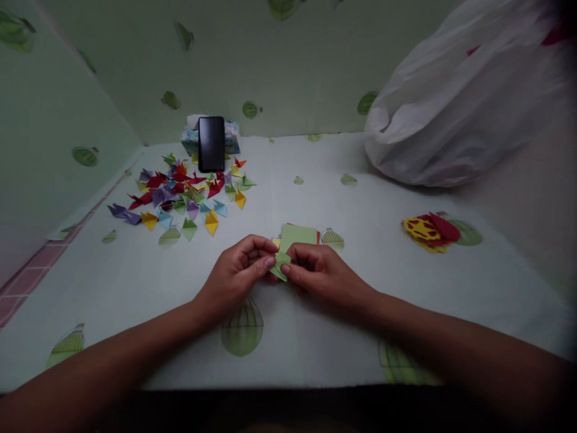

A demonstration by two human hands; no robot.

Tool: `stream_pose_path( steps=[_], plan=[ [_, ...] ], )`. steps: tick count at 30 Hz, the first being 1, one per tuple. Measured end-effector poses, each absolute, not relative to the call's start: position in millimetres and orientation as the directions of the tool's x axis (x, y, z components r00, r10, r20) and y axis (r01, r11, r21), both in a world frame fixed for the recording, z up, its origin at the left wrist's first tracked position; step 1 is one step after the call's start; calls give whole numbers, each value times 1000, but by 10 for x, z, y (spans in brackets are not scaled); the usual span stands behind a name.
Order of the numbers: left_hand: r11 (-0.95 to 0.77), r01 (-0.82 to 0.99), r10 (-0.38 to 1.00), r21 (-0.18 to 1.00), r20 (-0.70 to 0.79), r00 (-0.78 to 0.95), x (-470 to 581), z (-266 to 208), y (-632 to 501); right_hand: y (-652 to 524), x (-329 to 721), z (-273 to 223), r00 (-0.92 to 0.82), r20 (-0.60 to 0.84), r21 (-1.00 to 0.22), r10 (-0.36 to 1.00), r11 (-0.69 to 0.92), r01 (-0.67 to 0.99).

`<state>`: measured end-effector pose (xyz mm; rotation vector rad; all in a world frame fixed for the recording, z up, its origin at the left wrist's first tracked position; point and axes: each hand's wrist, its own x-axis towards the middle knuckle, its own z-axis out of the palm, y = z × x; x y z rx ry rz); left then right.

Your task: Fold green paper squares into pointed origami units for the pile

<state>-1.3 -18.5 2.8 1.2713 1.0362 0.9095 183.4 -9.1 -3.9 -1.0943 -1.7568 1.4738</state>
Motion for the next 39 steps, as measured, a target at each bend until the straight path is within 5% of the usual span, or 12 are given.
stream_pose_path(
  steps=[9, 24, 39],
  plan=[
    [174, -20, 941, 985, -160, 296, -27, -15, -160, -105, 1846, -44, -510, -48, -966, 859, 90, 243],
    [-115, 199, 971, 973, 68, 231, 3, -65, -214, -106, 1839, -64, -511, 4, -968, 859, 131, 213],
    [-96, 197, 953, 976, 34, 300, -34, -43, -195, -83, 1849, -77, -527, 10, -965, 850, 146, 217]
  ],
)
